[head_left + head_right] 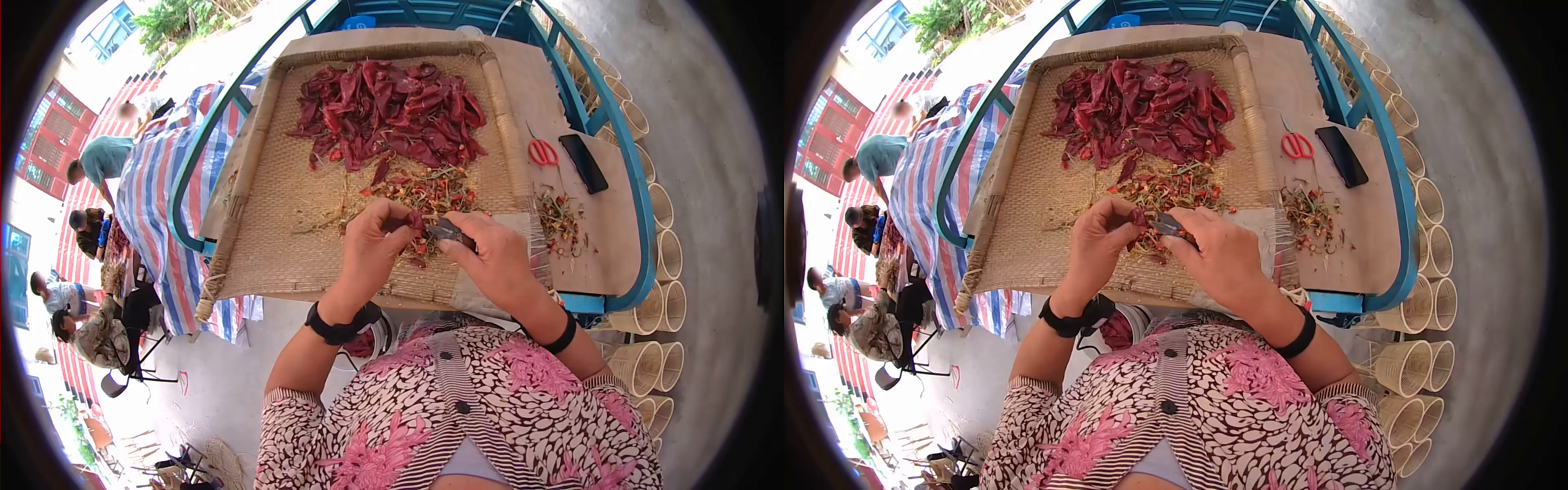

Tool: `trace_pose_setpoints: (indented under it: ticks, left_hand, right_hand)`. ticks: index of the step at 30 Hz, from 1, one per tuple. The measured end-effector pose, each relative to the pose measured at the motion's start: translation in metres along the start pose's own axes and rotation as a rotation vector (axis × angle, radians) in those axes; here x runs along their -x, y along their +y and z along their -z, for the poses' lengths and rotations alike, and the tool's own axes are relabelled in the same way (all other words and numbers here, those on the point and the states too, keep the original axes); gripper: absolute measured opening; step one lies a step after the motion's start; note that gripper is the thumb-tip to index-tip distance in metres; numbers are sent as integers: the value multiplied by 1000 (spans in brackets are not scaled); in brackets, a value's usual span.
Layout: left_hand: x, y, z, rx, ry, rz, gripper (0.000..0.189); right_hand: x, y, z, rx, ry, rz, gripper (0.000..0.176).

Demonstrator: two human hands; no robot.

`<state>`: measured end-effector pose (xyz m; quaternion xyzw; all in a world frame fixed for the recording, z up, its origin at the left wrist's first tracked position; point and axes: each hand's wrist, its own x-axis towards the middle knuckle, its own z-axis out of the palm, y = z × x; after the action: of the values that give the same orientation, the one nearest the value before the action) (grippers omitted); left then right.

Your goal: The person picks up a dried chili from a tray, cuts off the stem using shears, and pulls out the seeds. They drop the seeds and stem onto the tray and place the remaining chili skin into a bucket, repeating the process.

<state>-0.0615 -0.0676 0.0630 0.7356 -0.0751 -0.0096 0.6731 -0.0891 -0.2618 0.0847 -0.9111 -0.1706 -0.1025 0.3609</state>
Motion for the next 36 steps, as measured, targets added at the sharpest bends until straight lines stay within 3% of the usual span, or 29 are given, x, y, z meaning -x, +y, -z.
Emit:
trace_pose_setpoints:
  ticks: [8,14,16,19,22,25,26,28,31,34,36]
  left_hand:
    - [-3,3,-29,-21,43,25,8]
    - [2,6,-50,-115,107,-70,5]
    - [3,1,-52,-32,73,-1,4]
    - [5,1,-52,114,22,107,6]
    - [6,-3,-51,194,-19,151,7]
    - [2,-9,-47,262,-51,156,7]
    - [2,-10,-47,295,-56,155,7]
    - [1,-18,-45,213,-45,114,6]
    - [2,-32,-46,30,4,1,7]
    - [0,-36,-42,-119,34,-125,8]
    - [2,-38,-38,-83,15,-111,10]
  right_hand:
    - [7,23,17,7,16,16,33]
    - [15,27,21,73,50,14,32]
    - [16,27,20,98,34,-21,32]
    - [18,27,19,-5,57,-50,33]
    - [14,44,10,-526,-113,-186,35]
    - [11,45,7,-471,-128,-205,35]
    - [10,39,9,-302,-85,-180,34]
    - [8,20,14,30,0,-121,33]
    - [0,17,16,25,-53,-137,33]
    - [-1,31,3,4,-48,-57,34]
    - [-3,42,-3,-343,-185,-191,32]
